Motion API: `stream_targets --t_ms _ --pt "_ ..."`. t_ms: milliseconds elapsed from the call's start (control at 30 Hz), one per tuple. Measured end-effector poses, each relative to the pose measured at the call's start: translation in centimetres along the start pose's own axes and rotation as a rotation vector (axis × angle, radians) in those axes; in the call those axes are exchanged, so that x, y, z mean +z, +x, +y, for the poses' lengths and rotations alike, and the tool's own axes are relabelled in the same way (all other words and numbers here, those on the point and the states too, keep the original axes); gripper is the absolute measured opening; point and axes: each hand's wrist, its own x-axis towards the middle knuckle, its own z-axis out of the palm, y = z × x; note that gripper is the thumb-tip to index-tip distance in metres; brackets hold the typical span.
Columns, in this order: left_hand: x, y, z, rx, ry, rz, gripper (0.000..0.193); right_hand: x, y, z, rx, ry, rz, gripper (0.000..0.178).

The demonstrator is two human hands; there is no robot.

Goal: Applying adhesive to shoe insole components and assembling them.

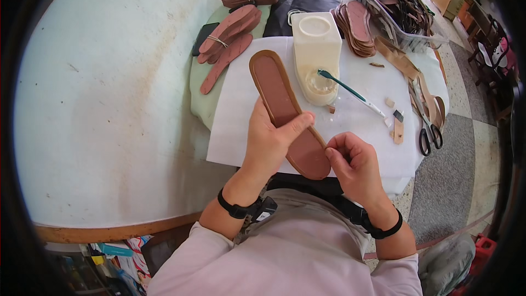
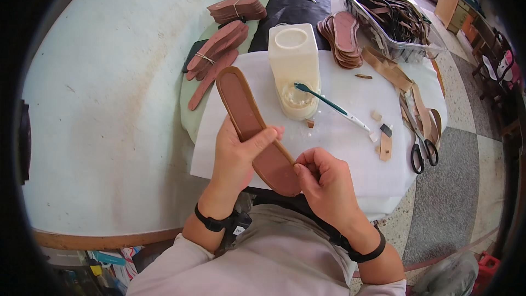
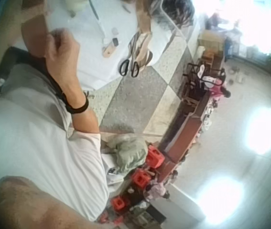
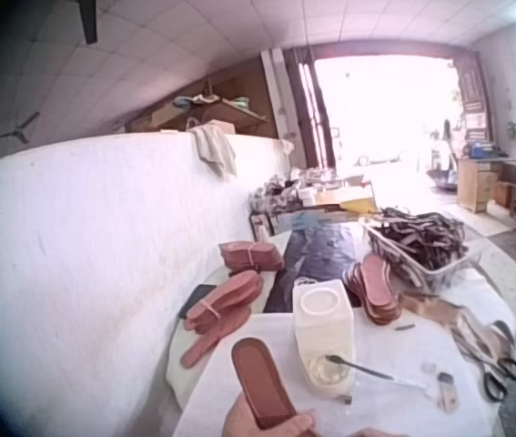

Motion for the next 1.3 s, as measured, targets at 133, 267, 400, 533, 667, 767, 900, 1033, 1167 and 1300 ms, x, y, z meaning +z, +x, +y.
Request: stream_targets --t_ms 133,267,400,533,667,767,900,1033,1167,1300 --pt "0.5 -0.7 0.4 -0.05 -0.089 -0.022 0.038 0.1 0.3 0.1 -0.022 0.007 0.011 0.005" --pt "0.2 -0.8 0.0 -0.027 -0.134 -0.011 0.035 -0.1 0.5 0.6 0.003 0.02 -0.027 0.005" --pt "-0.3 -0.5 0.4 0.015 -0.209 0.038 0.03 -0.5 0.7 -0.4 0.056 0.243 -0.08 0.005" --pt "-0.6 -0.4 0.7 0.009 -0.238 0.048 0.026 -0.7 0.6 -0.6 0.109 0.381 -0.092 0.005" --pt "-0.5 -0.2 1.0 -0.003 -0.274 0.088 0.024 -1.1 0.5 0.2 0.124 0.367 -0.103 0.007" --pt "-0.7 -0.3 0.6 -0.007 -0.294 0.096 0.022 -0.8 0.1 0.8 0.116 0.363 -0.069 0.009" --pt "-0.8 -0.2 0.2 -0.01 -0.315 0.098 0.02 -0.7 -0.1 1.1 0.134 0.428 -0.044 0.009" --pt "-0.5 -0.1 0.3 0.002 -0.354 0.124 0.02 -0.4 -0.3 1.6 0.123 0.442 -0.012 0.009" --pt "-0.2 0.0 0.6 0.012 -0.371 0.13 0.02 -0.4 -0.4 1.9 0.09 0.453 -0.011 0.01" --pt "-0.4 0.2 0.1 -0.007 -0.37 0.139 0.018 -0.2 -0.6 2.2 0.058 0.445 -0.002 0.01"
